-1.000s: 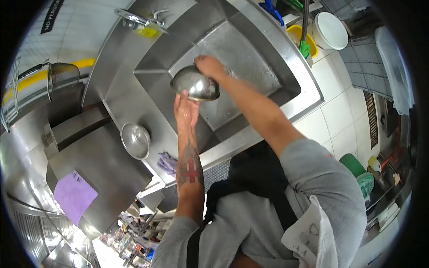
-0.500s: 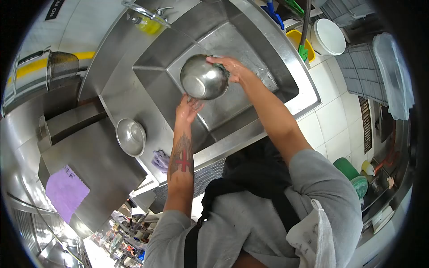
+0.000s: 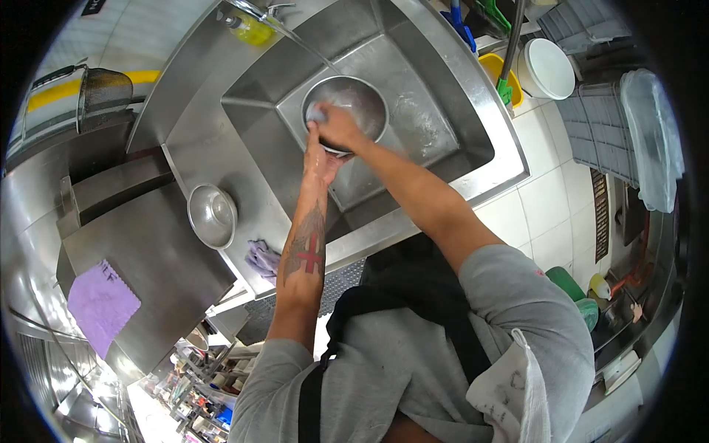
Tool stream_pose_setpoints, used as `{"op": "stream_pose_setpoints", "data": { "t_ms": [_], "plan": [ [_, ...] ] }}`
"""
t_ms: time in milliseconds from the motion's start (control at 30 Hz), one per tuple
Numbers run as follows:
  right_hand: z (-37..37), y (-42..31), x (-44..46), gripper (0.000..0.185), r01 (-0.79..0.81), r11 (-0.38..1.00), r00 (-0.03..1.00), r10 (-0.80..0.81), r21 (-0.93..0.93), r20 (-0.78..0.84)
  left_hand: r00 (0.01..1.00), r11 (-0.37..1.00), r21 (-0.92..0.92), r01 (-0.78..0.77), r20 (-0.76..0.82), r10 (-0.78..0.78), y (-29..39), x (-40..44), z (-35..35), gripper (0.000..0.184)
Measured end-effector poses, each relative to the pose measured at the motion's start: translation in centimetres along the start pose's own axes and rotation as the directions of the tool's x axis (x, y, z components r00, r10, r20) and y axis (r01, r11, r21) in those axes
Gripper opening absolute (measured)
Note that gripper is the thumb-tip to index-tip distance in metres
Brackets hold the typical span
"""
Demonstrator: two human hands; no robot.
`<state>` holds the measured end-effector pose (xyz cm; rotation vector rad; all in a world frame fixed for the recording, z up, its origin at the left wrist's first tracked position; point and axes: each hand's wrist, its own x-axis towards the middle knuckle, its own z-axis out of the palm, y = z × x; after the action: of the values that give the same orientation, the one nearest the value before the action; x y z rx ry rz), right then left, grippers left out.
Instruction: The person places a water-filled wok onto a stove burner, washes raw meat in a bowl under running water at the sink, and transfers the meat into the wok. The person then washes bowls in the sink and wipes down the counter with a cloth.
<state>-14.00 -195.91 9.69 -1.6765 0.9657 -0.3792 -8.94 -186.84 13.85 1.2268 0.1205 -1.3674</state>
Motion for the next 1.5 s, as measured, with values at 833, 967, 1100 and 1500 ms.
{"op": "stream_pose_setpoints", "data": {
  "t_ms": [833, 967, 1100, 1500],
  "plan": [
    [-8.8, -4.9, 9.1, 0.037, 0.743, 0.511, 0.662, -0.655, -0.432, 0.365, 0.816, -0.082, 0.975, -0.205, 0.217, 0.536, 9.2, -0.7, 0.5, 0.037],
    [-4.6, -1.9, 5.0, 0.033, -0.284, 0.958, 0.928, 0.286, 0.046, -0.240, 0.670, 0.349, 0.888, -0.300, -0.064, 0.739, 6.6, -2.2, 2.7, 0.048],
    [0.7, 0.5, -0.4, 0.032, -0.623, 0.387, 0.641, 0.751, 0.680, 0.160, 0.566, 0.536, 0.790, -0.298, -0.306, 0.766, 0.6, -1.3, 0.1, 0.063],
    [-10.6, 0.4, 5.8, 0.035, -0.516, 0.852, 0.746, 0.497, -0.087, 0.444, 0.949, -0.502, 0.808, -0.310, 0.293, -0.113, 6.1, -3.3, 1.9, 0.047]
  ]
}}
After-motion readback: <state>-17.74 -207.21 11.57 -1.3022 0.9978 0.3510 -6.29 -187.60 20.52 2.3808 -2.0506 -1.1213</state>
